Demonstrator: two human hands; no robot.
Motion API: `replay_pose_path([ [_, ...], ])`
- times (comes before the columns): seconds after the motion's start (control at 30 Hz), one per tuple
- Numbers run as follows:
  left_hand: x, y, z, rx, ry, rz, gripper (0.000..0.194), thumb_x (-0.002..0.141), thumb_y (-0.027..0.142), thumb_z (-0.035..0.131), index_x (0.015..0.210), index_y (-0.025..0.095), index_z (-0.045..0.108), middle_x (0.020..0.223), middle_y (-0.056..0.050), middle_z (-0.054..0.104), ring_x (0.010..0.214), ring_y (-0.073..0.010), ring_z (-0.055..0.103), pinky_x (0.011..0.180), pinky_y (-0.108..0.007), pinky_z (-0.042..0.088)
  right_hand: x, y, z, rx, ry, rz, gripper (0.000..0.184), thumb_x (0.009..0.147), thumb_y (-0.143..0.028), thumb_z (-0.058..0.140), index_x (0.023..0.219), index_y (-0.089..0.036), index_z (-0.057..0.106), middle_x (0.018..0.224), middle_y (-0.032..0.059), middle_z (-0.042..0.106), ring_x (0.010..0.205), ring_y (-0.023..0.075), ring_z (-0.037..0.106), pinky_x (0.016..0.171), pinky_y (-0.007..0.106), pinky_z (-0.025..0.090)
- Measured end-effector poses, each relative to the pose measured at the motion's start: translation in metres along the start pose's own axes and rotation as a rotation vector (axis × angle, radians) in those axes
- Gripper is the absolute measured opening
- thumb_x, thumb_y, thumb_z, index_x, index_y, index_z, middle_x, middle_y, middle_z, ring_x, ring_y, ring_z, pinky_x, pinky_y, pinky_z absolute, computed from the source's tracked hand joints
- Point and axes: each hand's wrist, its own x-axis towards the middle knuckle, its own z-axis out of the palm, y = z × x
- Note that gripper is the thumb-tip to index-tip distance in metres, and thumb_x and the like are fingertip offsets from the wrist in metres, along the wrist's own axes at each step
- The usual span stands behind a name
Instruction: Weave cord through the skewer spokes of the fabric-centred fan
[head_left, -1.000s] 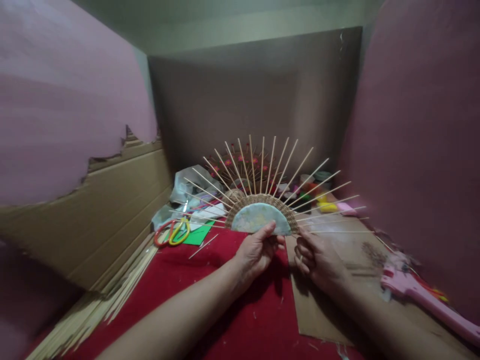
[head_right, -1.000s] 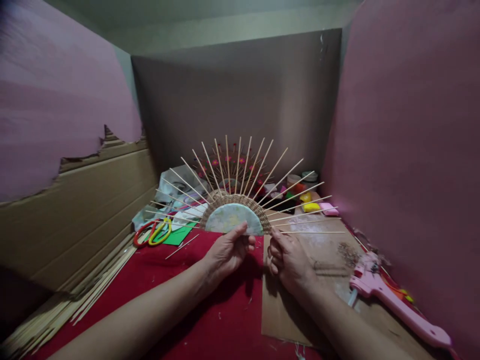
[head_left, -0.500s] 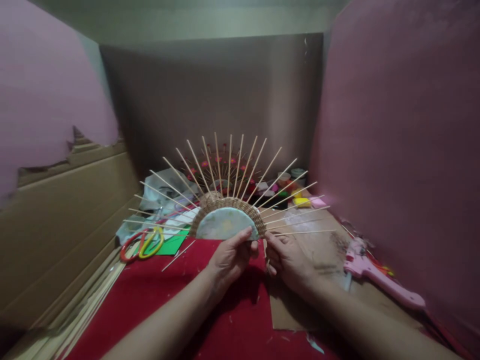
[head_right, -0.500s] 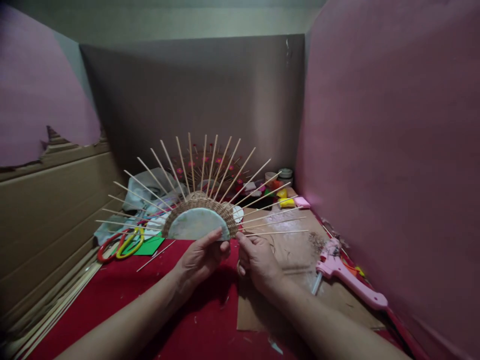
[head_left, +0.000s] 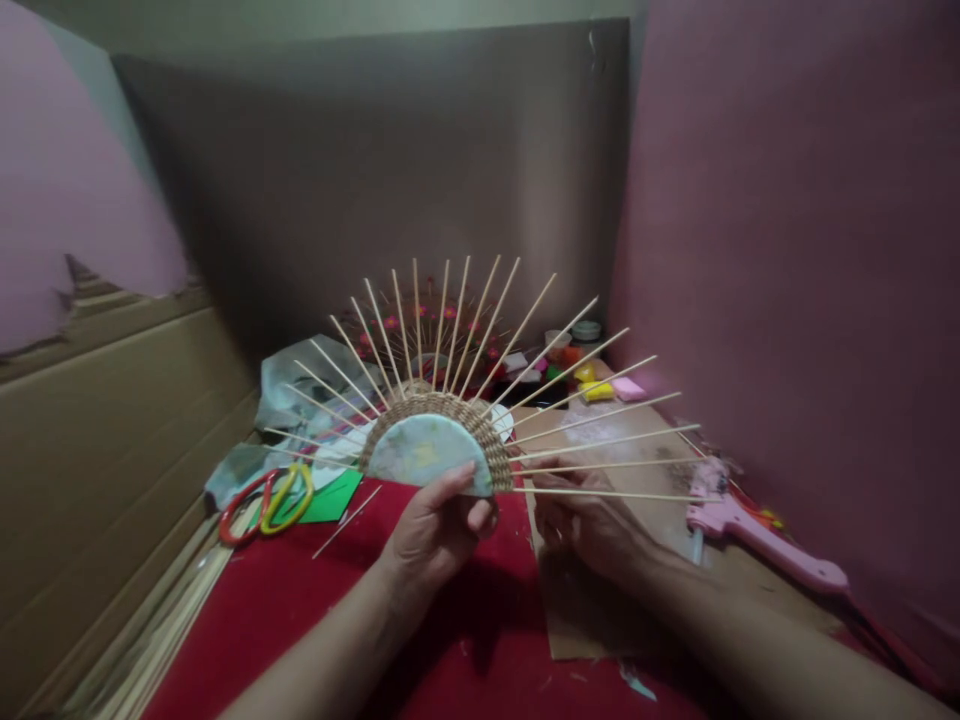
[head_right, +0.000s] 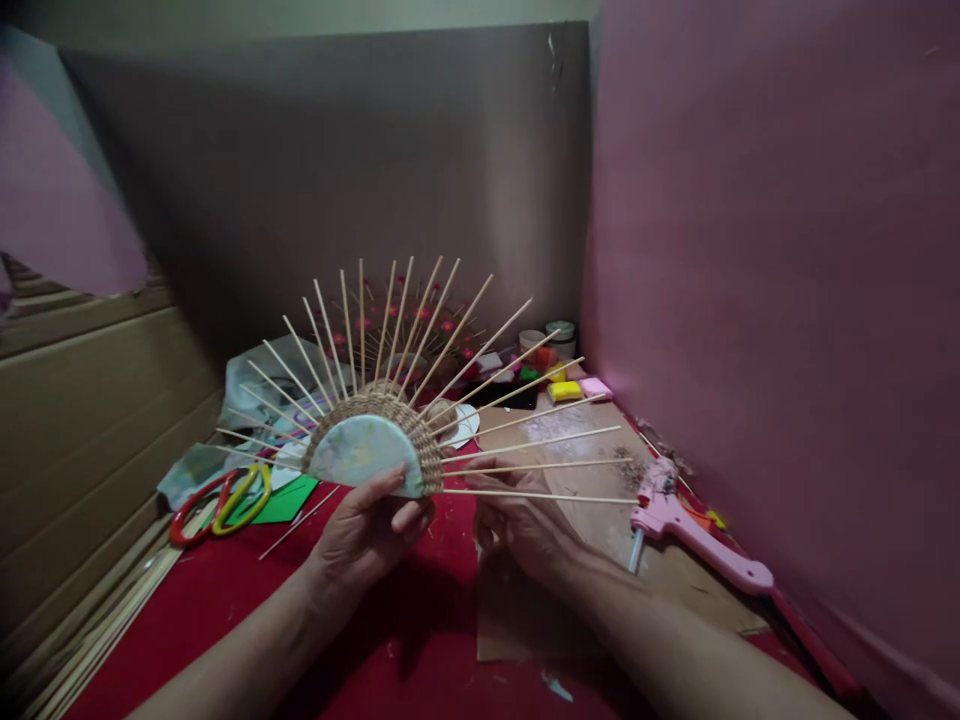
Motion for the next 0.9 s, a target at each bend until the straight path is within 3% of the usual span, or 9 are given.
replay_pose_path([
  [0.33, -0.001, 0.0, -0.005, 0.078, -0.114, 0.012, 0.021, 0.079, 0.019, 0.054, 0.061, 0.01, 0.06, 0.035, 0.003, 0.044, 0.033, -0.006, 0.039, 0.041, -0.019, 0.037, -0.006, -0.019, -0.012, -0.303, -0.068, 0.118, 0.015, 0.071, -0.032, 0.066, 0.08, -0.019, 0.069, 0.053, -0.0035, 0.052, 0.047, 0.0071, 0.04, 0.047, 0.022, 0.034],
  [0.5, -0.002, -0.001, -0.004, 0.121, -0.116, 0.005, 0.021, 0.078, 0.02, 0.054, 0.061, 0.01, 0.06, 0.036, 0.003, 0.044, 0.034, -0.0062, 0.039, 0.042, -0.02, 0.038, -0.008, -0.025, -0.009, -0.366, -0.152, 0.049, 0.016, 0.07, -0.032, 0.066, 0.082, -0.022, 0.07, 0.073, 0.0011, 0.064, 0.069, 0.0146, 0.056, 0.071, 0.03, 0.044],
  [0.67, -0.001, 0.004, -0.003, 0.124, -0.028, 0.053, 0.012, 0.073, 0.018, 0.059, 0.064, 0.011, 0.059, 0.043, 0.004, 0.046, 0.033, -0.0042, 0.036, 0.039, -0.019, 0.037, -0.007, -0.031, -0.016, -0.349, -0.024, 0.143, 0.01, 0.071, -0.028, 0.066, 0.073, -0.018, 0.067, 0.064, 0.0001, 0.059, 0.056, 0.0104, 0.049, 0.053, 0.024, 0.039],
  [0.9, 0.003, 0.01, -0.007, 0.095, 0.073, 0.114, 0.01, 0.07, 0.014, 0.061, 0.063, 0.012, 0.054, 0.049, 0.005, 0.05, 0.032, -0.0036, 0.037, 0.038, -0.02, 0.038, -0.002, -0.061, -0.034, -0.22, 0.119, -0.026, 0.014, 0.057, -0.017, 0.072, 0.054, -0.019, 0.058, 0.054, -0.0002, 0.053, 0.05, 0.0119, 0.046, 0.049, 0.028, 0.04],
])
